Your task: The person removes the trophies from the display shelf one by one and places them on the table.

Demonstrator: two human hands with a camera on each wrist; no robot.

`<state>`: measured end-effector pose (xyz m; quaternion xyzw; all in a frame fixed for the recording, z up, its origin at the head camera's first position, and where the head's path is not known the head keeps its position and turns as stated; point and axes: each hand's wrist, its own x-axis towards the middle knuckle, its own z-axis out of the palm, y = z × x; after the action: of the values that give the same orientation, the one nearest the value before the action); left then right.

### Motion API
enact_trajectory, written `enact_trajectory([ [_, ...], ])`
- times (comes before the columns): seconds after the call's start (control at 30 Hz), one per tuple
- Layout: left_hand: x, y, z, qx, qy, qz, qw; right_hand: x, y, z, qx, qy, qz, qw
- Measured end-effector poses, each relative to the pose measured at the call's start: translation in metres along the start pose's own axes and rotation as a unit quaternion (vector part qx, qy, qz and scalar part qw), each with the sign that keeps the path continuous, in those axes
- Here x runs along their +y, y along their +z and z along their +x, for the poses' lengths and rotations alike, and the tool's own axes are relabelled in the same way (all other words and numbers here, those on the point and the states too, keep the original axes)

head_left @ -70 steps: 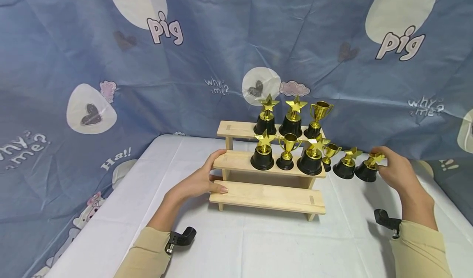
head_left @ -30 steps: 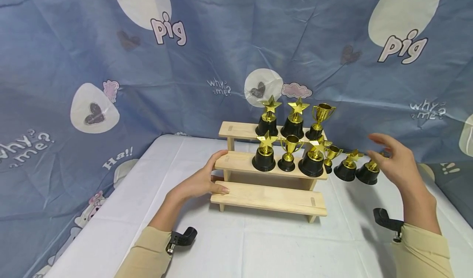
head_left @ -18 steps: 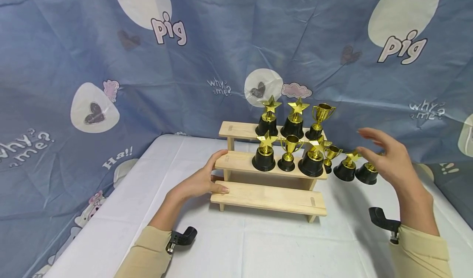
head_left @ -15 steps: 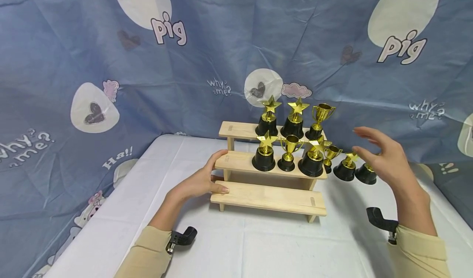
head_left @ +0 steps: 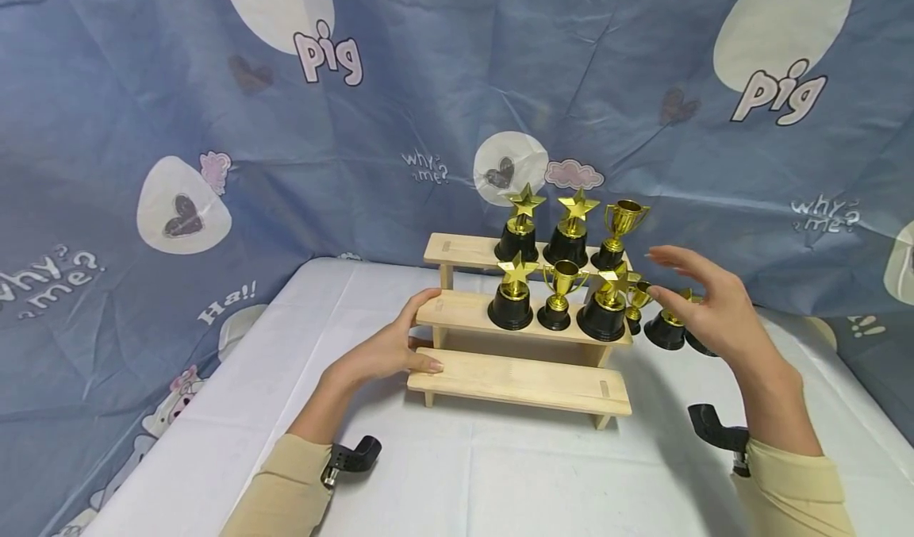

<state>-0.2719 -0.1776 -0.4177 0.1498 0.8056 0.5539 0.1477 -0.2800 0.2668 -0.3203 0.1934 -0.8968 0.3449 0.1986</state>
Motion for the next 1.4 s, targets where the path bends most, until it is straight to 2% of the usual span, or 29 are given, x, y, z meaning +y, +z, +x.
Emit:
enact_trajectory([
  [0.27, -0.001, 0.0, 0.001, 0.001, 0.01, 0.015, 0.9998, -0.007, 0.012, 0.001, -0.017, -0.01, 0.013, 1.0],
  [0.63, 0.001, 0.0, 0.001, 0.002, 0.005, 0.015, 0.9999, -0.013, 0.024, 0.0, -0.027, -0.027, 0.011, 0.999],
  [1.03, 0.001, -0.001, 0.002, 0.008, 0.01, 0.032, 0.9994, -0.015, 0.032, 0.001, 0.005, -0.051, 0.002, 0.999],
  [1.4, 0.0, -0.001, 0.001, 0.012, 0.012, 0.036, 0.9992, -0.015, 0.031, 0.002, 0.028, -0.065, 0.056, 0.996],
])
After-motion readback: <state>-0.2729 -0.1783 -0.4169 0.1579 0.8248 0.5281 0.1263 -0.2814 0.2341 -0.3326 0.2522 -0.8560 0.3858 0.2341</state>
